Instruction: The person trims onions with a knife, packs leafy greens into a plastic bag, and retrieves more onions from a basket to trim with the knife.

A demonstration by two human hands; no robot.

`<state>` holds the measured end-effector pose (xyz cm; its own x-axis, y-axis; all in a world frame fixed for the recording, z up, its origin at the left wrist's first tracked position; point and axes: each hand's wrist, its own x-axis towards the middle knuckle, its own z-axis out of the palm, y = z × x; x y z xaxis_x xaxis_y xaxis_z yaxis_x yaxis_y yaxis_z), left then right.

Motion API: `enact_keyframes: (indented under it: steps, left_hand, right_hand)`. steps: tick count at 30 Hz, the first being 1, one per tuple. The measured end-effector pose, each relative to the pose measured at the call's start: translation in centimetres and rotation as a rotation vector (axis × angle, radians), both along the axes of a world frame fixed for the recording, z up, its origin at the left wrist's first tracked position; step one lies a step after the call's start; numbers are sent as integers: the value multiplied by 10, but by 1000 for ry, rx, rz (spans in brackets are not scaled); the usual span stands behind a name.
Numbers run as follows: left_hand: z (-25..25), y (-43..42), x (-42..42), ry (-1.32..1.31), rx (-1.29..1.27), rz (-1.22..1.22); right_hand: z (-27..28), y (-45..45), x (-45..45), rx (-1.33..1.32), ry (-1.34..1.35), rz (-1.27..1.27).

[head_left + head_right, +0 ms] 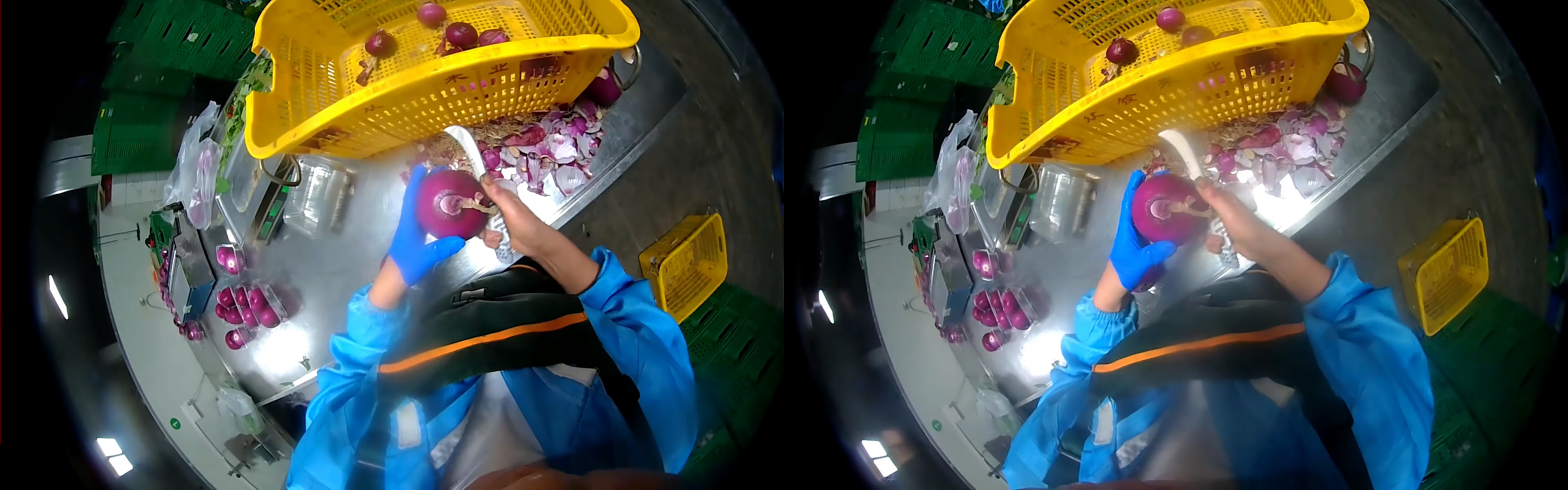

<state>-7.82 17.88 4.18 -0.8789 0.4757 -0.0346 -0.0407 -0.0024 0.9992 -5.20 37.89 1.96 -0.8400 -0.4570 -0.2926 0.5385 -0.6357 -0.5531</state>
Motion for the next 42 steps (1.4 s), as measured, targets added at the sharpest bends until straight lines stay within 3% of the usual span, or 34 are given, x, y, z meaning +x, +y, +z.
enact_keyframes:
  steps: [3,6,7,9,15,23,29,32,36,37,39,42]
  left_hand:
    - [-5,2,4,-80,39,56]
    - [-13,1,5,-184,92,152]
    - [-11,0,4,-211,111,139]
    - [-5,-4,2,-269,148,109]
    - [5,-2,4,-285,123,-5]
    - [12,-6,10,-303,74,-85]
    - [16,-9,9,-301,138,-48]
    - [14,-4,7,-178,22,33]
    - [13,5,7,-44,24,67]
    - [12,9,8,-204,152,49]
    - [10,14,9,-521,404,17]
    - [3,12,8,-410,274,17]
  right_hand:
    - [6,-7,3,38,-110,-28]
    - [-11,2,-1,909,449,-219]
    - [5,13,4,1201,503,-191]
    - [7,17,9,1444,986,-409]
    - [23,21,12,1726,1181,-266]
    - [14,25,3,1648,1303,-322]
    - [6,42,9,1675,1193,-338]
    - [-5,32,10,1448,1114,-475]
    - [-1,14,15,767,494,-209]
    - [11,18,13,640,300,-61]
    - [15,17,11,571,231,21]
    - [-1,6,10,875,626,-257]
